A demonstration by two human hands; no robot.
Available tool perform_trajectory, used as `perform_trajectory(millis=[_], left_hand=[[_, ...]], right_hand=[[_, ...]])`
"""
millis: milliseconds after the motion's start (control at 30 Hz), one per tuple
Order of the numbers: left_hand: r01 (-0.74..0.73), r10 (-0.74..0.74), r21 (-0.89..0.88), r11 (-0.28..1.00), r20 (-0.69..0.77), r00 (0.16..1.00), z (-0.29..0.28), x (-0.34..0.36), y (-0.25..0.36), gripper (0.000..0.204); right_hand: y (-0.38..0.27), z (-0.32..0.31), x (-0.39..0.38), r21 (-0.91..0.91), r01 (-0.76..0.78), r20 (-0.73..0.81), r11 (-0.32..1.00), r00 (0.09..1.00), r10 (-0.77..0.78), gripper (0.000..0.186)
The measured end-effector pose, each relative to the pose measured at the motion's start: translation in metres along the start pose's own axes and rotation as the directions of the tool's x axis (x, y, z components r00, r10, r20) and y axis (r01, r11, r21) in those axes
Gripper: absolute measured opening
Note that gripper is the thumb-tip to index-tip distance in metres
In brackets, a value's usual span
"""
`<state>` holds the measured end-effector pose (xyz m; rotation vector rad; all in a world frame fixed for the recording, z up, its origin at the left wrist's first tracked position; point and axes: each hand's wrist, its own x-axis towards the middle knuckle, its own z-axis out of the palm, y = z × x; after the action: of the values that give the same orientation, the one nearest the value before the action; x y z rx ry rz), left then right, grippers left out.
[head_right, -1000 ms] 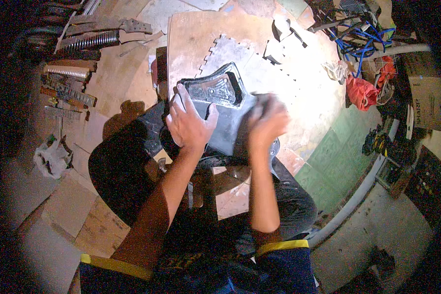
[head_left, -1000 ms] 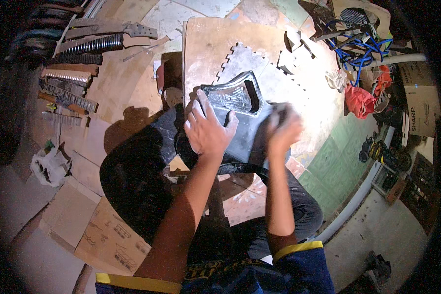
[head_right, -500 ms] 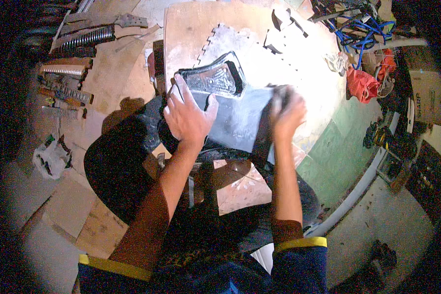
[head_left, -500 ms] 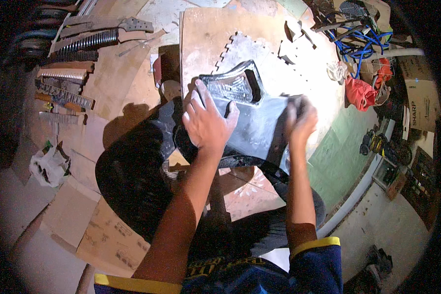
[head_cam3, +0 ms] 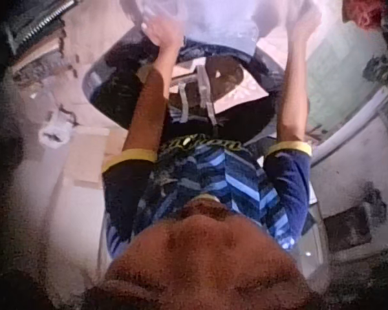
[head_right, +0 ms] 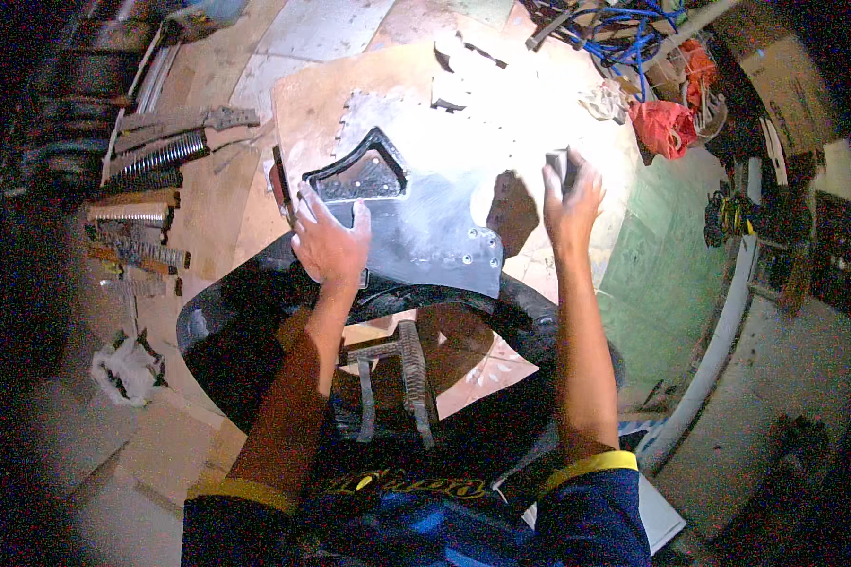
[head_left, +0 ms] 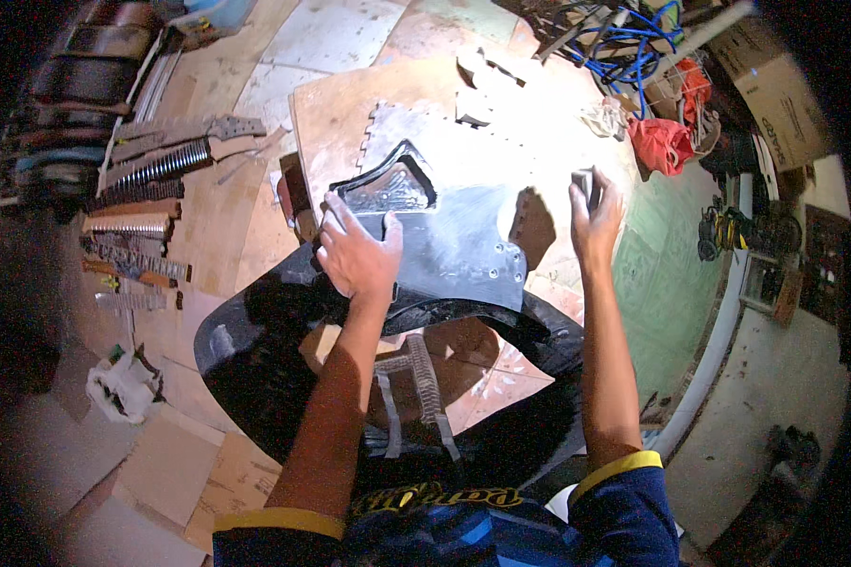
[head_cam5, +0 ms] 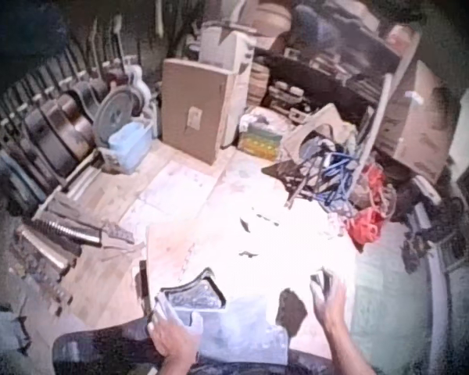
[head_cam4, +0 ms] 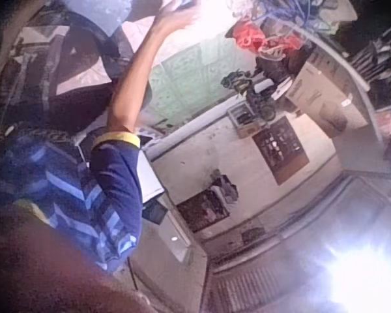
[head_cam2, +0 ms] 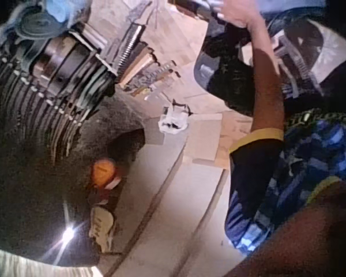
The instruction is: The person sands a black guitar body and a pickguard using a sanding block and wipes the surfaces with a cloth.
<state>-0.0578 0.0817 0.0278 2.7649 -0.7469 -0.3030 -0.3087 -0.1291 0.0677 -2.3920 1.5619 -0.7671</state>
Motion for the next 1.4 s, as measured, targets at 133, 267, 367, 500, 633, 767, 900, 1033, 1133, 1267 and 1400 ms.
perform_trajectory(millis=[133,267,367,500,633,767,900,1033,1133,1267,1400], left_hand=[[-0.164,0.174,0.074,0.984,-0.153,0.973,0.009,-0.005,-0.007,0.089],[-0.46,0.467,0.144,0.876,-0.023,0.884,0.029,-0.063,0.001,0.096],[-0.576,0.568,0.124,0.808,0.096,0.817,0.034,-0.075,0.037,0.103],[-0.538,0.524,0.078,0.839,0.149,0.839,0.056,-0.042,0.1,0.107],[-0.576,0.563,-0.009,0.817,0.227,0.795,0.077,-0.015,0.187,0.104],[-0.735,0.733,-0.044,0.677,0.134,0.667,0.074,-0.014,0.185,0.098],[-0.666,0.653,0.1,0.739,0.134,0.745,0.067,0.009,0.113,0.093],[-0.534,0.534,0.109,0.839,0.031,0.845,0.052,0.06,0.068,0.088],[-0.353,0.356,0.224,0.908,0.028,0.934,0.053,0.06,0.074,0.081],[-0.364,0.347,0.212,0.907,0.111,0.931,0.056,0.038,0.101,0.082],[-0.566,0.563,0.199,0.8,0.079,0.823,0.07,0.012,0.12,0.082]], right_hand=[[-0.009,-0.051,-0.058,0.193,-0.09,0.154,0.977,0.986,0.06,0.048],[-0.015,-0.076,-0.127,0.345,-0.31,0.115,0.886,0.951,0.288,0.051],[-0.026,-0.069,-0.166,0.278,-0.322,0.198,0.905,0.941,0.274,0.051],[-0.055,-0.062,-0.161,0.425,-0.277,0.239,0.862,0.953,0.189,0.053],[-0.047,-0.055,-0.159,0.492,-0.367,0.257,0.789,0.928,0.271,0.051],[-0.045,-0.056,-0.148,0.586,-0.417,0.242,0.695,0.908,0.341,0.05],[-0.045,-0.061,-0.145,0.541,-0.383,0.219,0.749,0.924,0.314,0.051],[-0.047,-0.061,-0.145,0.575,-0.383,0.229,0.723,0.924,0.307,0.052],[-0.048,-0.058,-0.147,0.571,-0.402,0.256,0.716,0.916,0.309,0.056],[-0.047,-0.06,-0.146,0.562,-0.385,0.231,0.732,0.923,0.308,0.054],[-0.055,-0.063,-0.143,0.578,-0.404,0.234,0.709,0.914,0.33,0.052]])
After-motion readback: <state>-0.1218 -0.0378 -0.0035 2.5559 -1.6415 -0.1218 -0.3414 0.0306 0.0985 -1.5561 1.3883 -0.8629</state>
